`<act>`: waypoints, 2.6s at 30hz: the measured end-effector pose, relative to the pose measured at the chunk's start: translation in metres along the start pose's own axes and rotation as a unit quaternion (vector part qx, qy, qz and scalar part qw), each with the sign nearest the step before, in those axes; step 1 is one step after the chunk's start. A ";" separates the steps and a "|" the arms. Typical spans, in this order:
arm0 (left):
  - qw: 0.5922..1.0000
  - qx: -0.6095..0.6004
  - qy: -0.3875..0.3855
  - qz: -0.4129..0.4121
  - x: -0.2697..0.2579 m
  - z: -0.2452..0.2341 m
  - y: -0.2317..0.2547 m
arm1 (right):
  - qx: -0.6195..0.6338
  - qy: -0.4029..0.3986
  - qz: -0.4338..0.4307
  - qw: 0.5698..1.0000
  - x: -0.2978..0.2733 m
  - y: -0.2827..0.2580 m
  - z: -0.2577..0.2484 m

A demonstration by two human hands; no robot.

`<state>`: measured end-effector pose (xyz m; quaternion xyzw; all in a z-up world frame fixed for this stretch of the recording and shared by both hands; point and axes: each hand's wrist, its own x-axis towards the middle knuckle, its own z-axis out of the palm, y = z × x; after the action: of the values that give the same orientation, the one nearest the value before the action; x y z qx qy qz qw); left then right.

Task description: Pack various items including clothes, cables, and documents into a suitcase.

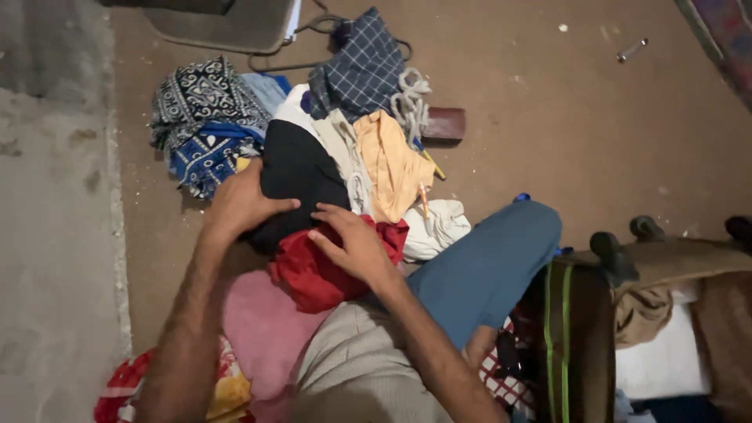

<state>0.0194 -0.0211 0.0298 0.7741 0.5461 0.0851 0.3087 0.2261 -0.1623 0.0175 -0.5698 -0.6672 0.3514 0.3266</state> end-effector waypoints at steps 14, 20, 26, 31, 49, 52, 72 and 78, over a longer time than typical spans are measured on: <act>0.995 0.005 0.091 0.045 -0.041 -0.100 0.180 | 0.054 0.270 0.001 0.961 -0.064 -0.062 -0.102; 0.934 -0.104 0.109 0.323 -0.020 -0.150 0.170 | 0.055 0.343 0.004 0.938 -0.108 -0.065 -0.131; 0.845 -0.487 -0.010 0.219 -0.061 -0.088 0.347 | 0.036 0.428 0.016 0.903 -0.169 -0.006 -0.130; 0.818 -0.482 -0.162 0.267 -0.012 0.037 0.343 | 0.460 0.585 0.058 0.666 -0.249 0.142 -0.072; 0.805 -0.339 -0.363 0.324 -0.030 0.239 0.429 | 0.359 0.784 0.067 0.501 -0.377 0.019 -0.226; 0.869 -0.191 -0.239 0.389 -0.067 0.240 0.447 | 0.332 0.798 0.112 0.490 -0.386 0.022 -0.220; 0.833 -0.336 -0.411 0.159 -0.140 0.252 0.481 | -0.173 0.762 0.377 0.497 -0.375 -0.013 -0.235; 0.858 -0.179 -0.178 0.447 -0.189 0.276 0.484 | -0.140 0.780 0.374 0.482 -0.355 -0.001 -0.230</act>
<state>0.4594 -0.4001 0.1257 0.8682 0.0525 0.1706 0.4630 0.4665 -0.4920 0.1298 -0.8441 0.0974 -0.2462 0.4662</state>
